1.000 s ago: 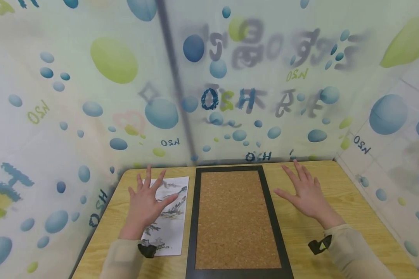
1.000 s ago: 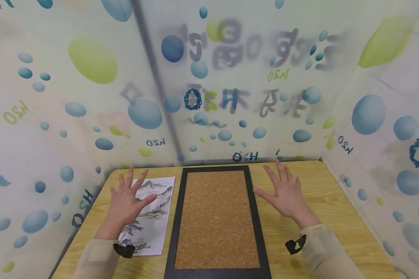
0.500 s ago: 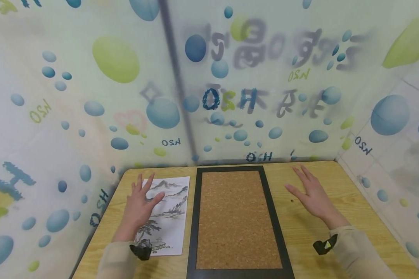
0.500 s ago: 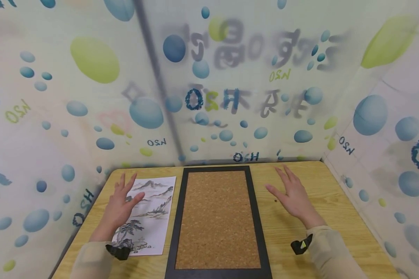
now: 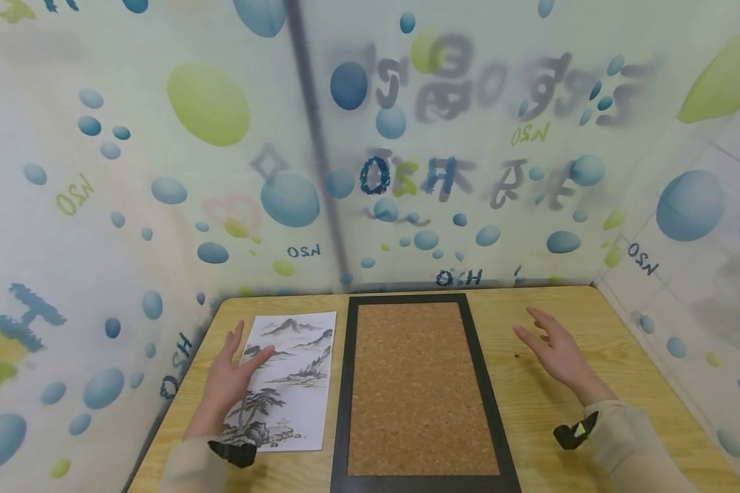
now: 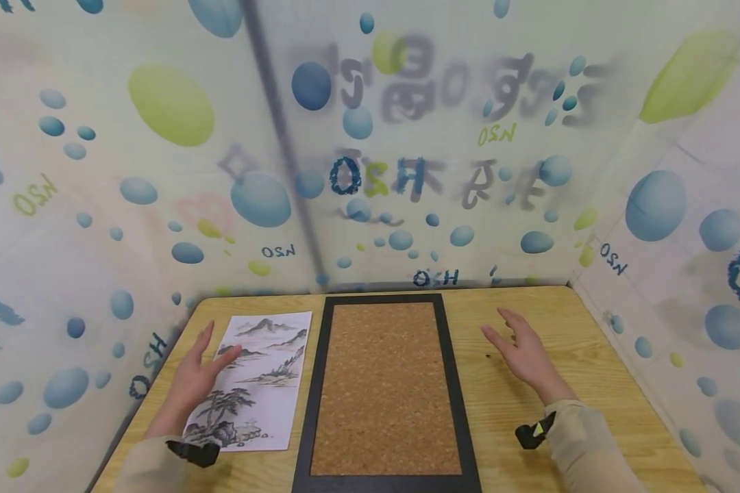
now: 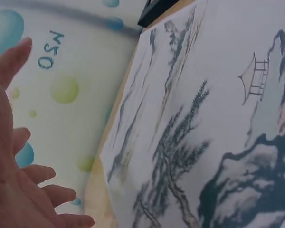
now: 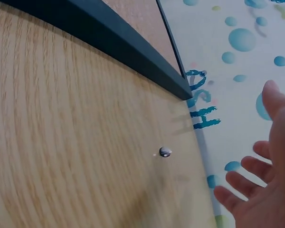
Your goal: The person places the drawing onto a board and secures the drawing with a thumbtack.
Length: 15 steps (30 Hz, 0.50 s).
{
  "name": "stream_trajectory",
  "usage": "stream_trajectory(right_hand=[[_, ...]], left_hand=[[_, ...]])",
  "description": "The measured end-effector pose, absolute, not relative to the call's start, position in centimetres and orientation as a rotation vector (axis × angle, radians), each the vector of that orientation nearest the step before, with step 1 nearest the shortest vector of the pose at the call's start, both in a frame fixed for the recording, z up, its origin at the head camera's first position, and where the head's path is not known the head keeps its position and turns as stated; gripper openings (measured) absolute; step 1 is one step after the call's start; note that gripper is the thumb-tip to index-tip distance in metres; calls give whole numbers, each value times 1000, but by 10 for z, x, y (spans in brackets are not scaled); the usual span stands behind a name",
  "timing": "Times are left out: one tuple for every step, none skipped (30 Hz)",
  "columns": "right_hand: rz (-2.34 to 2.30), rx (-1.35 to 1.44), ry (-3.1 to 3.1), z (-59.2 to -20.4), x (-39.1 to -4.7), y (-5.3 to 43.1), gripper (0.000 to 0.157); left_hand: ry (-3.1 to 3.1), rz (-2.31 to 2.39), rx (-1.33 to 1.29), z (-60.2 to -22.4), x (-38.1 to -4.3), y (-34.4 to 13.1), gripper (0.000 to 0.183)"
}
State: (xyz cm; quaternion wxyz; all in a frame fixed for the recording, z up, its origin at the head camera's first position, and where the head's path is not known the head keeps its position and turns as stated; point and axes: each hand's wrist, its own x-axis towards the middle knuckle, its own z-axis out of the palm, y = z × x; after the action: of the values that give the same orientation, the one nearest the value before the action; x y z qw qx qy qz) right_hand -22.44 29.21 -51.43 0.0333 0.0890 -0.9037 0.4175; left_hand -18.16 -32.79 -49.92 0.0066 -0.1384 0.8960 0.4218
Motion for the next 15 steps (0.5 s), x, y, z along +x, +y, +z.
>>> stream_trajectory(right_hand=[[1298,260,-2777,-516,-225,292,76],[1311,248,-2772,-518,-225,292,75],[1319,236,-2769,-520,-225,293,74],[1330,227,-2767,-521,-226,293,73],[1345,218,-2764,-523,-226,293,72],[1354,211,-2760,-524,-227,293,71],[1363,202,-2757,-526,-227,294,70],[1364,198,-2754,-528,-228,294,68],[1368,196,-2752,-530,-228,294,66],[1370,195,-2751,-531,-229,295,64],[1368,193,-2754,-533,-229,295,61],[1363,191,-2758,-535,-229,295,59],[1363,188,-2761,-537,-229,295,56],[1358,185,-2768,-538,-228,294,54],[1361,177,-2775,-540,-228,294,52]], left_hand=[[2798,1340,-464,-502,-181,-330,112],[2792,1358,-495,-505,-180,-333,113],[2778,1382,-526,-508,-180,-335,114],[2763,1410,-564,-511,-179,-337,114],[2753,1426,-598,-513,-179,-339,115],[2744,1435,-630,-516,-179,-341,116],[2736,1443,-662,-518,-178,-342,117],[2726,1449,-691,-520,-178,-344,117],[2721,1454,-714,-522,-178,-344,117],[2725,1448,-733,-523,-178,-345,118],[2732,1435,-745,-524,-178,-346,118],[2737,1422,-753,-526,-178,-346,119],[2745,1408,-761,-527,-179,-346,119],[2753,1390,-765,-529,-179,-347,119],[2756,1382,-773,-530,-179,-346,118]])
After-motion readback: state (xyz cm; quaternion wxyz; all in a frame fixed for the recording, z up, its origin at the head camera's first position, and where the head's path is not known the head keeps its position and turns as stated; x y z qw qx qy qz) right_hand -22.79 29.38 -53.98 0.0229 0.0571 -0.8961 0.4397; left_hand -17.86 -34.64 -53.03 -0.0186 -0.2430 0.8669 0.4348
